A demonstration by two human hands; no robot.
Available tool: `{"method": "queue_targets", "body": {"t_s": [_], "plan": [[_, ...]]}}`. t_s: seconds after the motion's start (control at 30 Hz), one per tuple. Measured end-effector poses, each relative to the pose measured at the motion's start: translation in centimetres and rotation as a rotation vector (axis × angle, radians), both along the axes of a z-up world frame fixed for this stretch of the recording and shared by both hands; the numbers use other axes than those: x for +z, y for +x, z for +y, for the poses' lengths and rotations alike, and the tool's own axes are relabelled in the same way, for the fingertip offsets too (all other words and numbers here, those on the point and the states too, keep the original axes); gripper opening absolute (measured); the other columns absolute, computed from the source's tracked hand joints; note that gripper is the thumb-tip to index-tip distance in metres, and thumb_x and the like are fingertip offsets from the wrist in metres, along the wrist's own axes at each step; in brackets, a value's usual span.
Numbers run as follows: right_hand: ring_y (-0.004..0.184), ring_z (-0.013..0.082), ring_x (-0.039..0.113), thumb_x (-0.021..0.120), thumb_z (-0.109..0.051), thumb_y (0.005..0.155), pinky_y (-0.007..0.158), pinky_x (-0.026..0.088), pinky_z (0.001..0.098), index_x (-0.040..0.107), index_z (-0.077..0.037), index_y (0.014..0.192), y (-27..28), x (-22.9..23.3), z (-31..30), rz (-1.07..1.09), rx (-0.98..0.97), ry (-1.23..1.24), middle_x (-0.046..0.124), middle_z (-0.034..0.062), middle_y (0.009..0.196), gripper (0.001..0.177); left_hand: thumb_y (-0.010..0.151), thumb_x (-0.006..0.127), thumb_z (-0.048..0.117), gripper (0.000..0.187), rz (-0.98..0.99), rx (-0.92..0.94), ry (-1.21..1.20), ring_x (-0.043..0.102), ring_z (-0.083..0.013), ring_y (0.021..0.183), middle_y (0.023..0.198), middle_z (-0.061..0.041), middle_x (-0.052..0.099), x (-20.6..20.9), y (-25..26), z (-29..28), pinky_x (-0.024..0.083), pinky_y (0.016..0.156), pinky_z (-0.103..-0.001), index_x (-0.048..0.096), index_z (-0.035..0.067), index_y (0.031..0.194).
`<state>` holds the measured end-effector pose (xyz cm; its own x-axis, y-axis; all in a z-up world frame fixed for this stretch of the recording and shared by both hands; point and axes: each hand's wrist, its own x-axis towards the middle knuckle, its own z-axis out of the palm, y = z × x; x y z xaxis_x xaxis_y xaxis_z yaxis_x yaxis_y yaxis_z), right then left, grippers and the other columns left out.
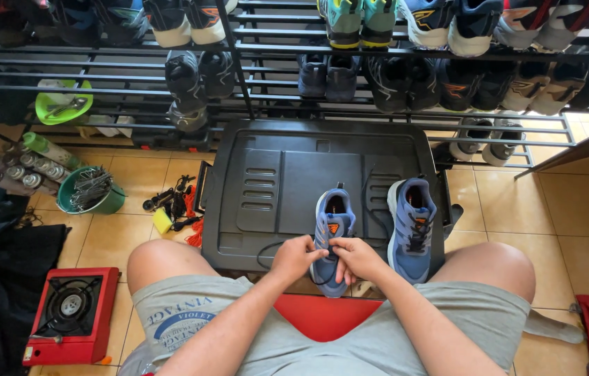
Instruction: The person is lacing up a pair of blue sneakers and tying the shoelaces while sitting in front of a shoe rack.
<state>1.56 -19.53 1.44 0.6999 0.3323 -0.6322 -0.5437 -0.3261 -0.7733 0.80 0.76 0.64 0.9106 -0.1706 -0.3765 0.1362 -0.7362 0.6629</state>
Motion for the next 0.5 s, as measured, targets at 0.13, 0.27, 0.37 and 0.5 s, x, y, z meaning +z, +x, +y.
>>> {"method": "queue_targets", "body": {"t_s": [0.13,0.27,0.37,0.5], "plan": [[0.037,0.0244,0.066,0.044,-0.012,0.103,0.032,0.054,0.0271,0.061,-0.004,0.136,0.3,-0.4,0.1,-0.021,0.041,-0.025,0.072,0.028,0.063,0.038,0.083,0.075,0.06,0.049,0.04,0.024,-0.009,0.07,-0.036,0.107,0.099,-0.013,0.074,2.0,0.0,0.4,0.055,0.089,-0.047,0.064,0.015,0.097],[0.035,0.0221,0.065,0.048,-0.013,0.103,0.031,0.052,0.0252,0.066,-0.008,0.127,0.7,-2.8,-0.2,-0.07,0.111,-0.061,0.072,0.0254,0.061,0.03,0.083,0.076,0.059,0.054,0.054,0.034,-0.058,0.069,-0.0366,0.107,0.096,-0.011,0.069,1.9,-0.1,0.2,0.053,0.09,-0.049,0.054,0.016,0.107],[0.036,0.0211,0.064,0.048,-0.011,0.102,0.032,0.049,0.024,0.065,-0.007,0.123,0.7,-4.7,0.1,-0.102,0.141,-0.056,0.071,0.0239,0.06,0.028,0.082,0.077,0.061,0.061,-0.1,0.023,-0.026,0.071,-0.0352,0.096,0.091,-0.006,0.067,-2.2,-0.3,0.4,0.055,0.084,-0.048,0.044,0.02,0.114],[0.036,0.0197,0.064,0.049,-0.012,0.101,0.034,0.048,0.0236,0.064,-0.007,0.116,0.4,-4.0,-0.1,-0.18,0.167,-0.062,0.07,0.0204,0.057,0.022,0.082,0.079,0.046,0.069,-0.633,-0.19,0.14,0.07,-0.0313,0.075,0.091,-0.004,0.06,-1.4,-0.2,-0.7,0.058,0.068,-0.04,0.04,0.019,0.132]]}}
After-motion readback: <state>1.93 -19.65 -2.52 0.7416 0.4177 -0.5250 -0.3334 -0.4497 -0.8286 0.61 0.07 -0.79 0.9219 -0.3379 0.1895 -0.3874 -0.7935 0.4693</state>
